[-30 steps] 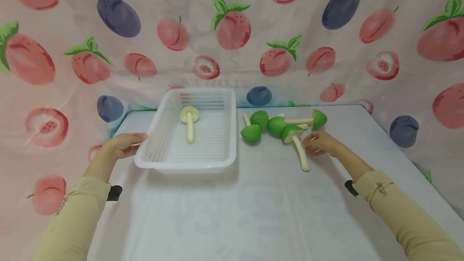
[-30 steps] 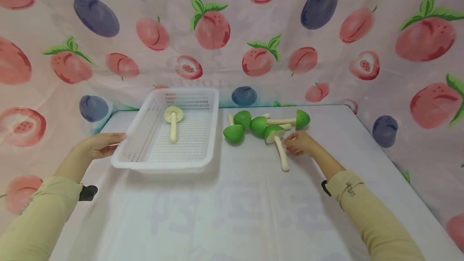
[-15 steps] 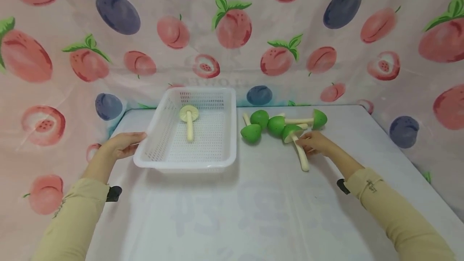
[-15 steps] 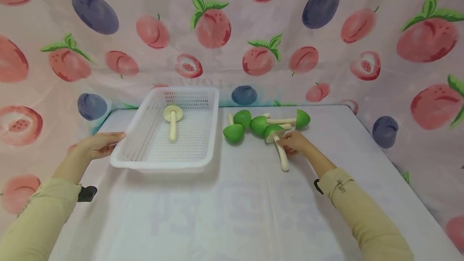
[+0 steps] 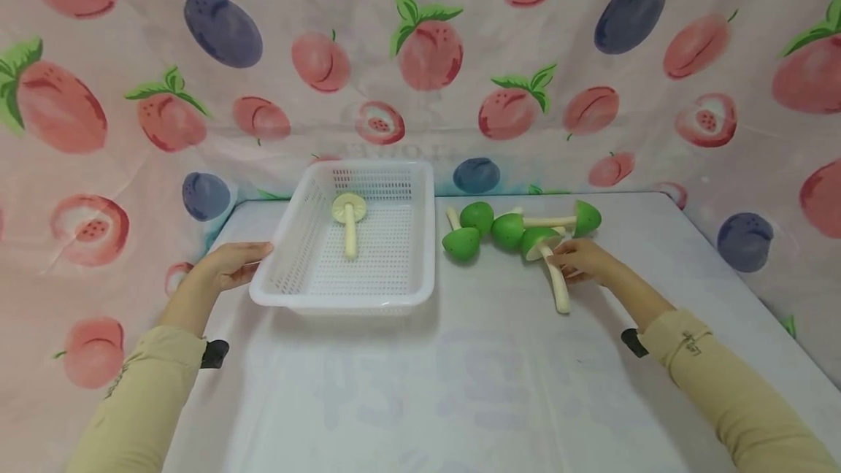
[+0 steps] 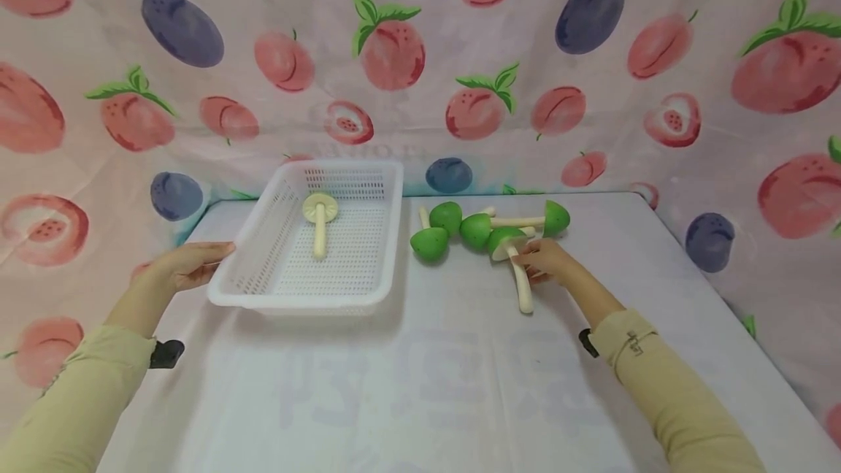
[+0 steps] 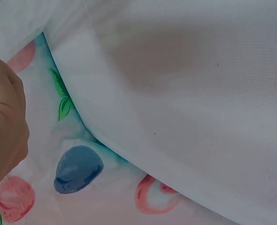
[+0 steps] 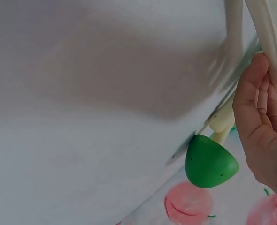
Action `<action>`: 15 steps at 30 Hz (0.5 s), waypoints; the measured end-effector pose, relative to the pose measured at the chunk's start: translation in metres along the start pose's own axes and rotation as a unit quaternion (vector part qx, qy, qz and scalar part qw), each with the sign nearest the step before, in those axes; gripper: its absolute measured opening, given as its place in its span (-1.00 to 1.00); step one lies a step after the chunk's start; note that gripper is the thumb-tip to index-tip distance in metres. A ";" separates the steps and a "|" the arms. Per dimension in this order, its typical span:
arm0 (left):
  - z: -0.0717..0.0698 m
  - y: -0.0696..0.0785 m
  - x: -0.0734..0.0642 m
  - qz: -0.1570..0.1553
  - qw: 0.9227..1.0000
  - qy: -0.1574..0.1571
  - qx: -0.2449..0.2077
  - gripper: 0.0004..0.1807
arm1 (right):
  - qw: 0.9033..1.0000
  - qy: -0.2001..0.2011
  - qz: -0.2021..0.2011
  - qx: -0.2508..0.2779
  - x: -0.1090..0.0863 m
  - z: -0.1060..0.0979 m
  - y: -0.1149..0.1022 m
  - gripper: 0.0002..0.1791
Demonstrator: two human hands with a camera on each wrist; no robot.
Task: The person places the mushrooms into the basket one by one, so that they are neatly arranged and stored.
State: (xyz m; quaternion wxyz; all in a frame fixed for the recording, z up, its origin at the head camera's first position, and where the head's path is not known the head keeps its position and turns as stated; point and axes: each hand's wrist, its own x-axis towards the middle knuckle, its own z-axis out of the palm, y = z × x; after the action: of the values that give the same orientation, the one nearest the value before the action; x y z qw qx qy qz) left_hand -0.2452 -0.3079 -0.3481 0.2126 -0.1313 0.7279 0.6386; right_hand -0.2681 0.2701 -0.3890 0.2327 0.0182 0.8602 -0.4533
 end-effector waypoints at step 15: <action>-0.002 0.000 0.002 -0.003 0.999 0.012 0.046 -0.27 | 1.000 0.008 -0.021 0.015 -0.010 -0.004 -0.010 -0.40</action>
State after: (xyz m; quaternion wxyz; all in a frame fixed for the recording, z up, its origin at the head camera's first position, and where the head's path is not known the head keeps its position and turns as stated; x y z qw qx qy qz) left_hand -0.2470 -0.3093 -0.3483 0.2116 -0.1308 0.7583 0.6026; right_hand -0.2632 0.2693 -0.3754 0.2159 0.0073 0.8556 -0.4705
